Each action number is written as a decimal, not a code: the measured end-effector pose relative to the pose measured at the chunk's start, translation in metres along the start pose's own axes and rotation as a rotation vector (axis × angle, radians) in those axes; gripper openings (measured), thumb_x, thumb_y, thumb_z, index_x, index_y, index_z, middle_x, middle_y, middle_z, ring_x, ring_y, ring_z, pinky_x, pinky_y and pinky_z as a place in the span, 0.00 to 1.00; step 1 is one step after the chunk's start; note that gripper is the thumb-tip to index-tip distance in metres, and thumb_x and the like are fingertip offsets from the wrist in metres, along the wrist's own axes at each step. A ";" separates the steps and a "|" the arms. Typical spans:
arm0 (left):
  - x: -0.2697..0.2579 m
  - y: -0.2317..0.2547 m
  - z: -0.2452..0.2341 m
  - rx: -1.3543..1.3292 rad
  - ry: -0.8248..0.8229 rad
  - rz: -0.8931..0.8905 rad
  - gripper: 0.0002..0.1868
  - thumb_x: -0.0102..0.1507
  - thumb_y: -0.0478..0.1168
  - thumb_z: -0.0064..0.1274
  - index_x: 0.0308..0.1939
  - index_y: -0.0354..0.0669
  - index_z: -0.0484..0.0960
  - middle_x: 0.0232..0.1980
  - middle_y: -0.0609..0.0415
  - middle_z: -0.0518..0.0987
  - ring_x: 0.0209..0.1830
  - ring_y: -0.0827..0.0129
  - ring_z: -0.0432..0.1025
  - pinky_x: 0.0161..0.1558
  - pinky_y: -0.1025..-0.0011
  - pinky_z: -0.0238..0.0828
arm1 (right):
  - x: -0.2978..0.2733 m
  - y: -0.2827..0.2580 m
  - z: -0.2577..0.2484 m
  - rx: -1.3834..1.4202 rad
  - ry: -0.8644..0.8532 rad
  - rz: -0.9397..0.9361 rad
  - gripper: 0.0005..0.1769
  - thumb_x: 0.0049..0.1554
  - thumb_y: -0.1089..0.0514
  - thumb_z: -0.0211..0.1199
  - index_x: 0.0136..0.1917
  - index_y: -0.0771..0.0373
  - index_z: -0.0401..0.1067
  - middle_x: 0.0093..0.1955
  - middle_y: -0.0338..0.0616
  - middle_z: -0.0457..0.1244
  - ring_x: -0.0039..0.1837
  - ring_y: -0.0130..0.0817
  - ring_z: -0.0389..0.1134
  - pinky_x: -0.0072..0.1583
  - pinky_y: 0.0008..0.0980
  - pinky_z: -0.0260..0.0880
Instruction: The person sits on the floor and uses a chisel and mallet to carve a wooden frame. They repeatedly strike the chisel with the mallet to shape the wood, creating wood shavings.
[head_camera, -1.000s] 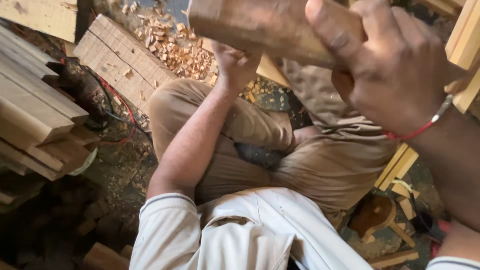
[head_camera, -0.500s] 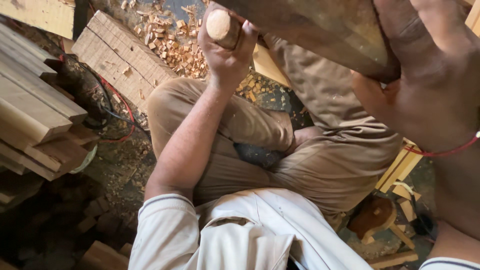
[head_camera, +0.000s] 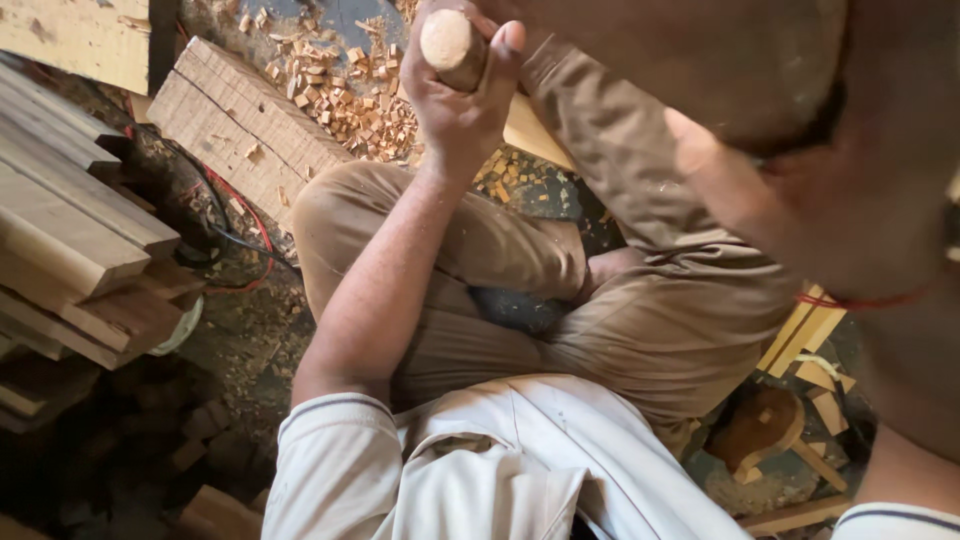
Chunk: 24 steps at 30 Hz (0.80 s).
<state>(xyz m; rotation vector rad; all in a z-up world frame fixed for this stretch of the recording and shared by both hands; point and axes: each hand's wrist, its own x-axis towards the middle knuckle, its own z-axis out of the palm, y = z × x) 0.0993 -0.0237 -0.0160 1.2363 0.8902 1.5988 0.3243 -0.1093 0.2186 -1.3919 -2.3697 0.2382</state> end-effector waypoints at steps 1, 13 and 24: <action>-0.002 -0.004 0.000 -0.004 -0.010 -0.029 0.11 0.64 0.27 0.60 0.46 0.40 0.75 0.36 0.59 0.78 0.33 0.78 0.76 0.36 0.78 0.75 | 0.006 -0.002 0.002 -0.145 -0.016 -0.037 0.34 0.59 0.64 0.68 0.76 0.53 0.65 0.58 0.47 0.65 0.54 0.43 0.70 0.52 0.37 0.71; -0.002 -0.018 -0.011 -0.166 -0.125 -0.020 0.15 0.62 0.23 0.55 0.51 0.38 0.75 0.45 0.53 0.82 0.42 0.70 0.81 0.46 0.70 0.84 | 0.009 0.000 0.001 -0.317 0.022 -0.135 0.40 0.55 0.58 0.76 0.78 0.47 0.67 0.49 0.48 0.65 0.47 0.45 0.69 0.47 0.42 0.69; 0.005 -0.023 -0.015 0.025 -0.101 0.082 0.08 0.56 0.24 0.58 0.38 0.35 0.80 0.36 0.53 0.82 0.35 0.73 0.78 0.39 0.72 0.79 | 0.006 0.001 0.026 -0.245 -0.039 -0.081 0.50 0.52 0.59 0.74 0.82 0.49 0.55 0.61 0.59 0.61 0.56 0.57 0.68 0.54 0.51 0.70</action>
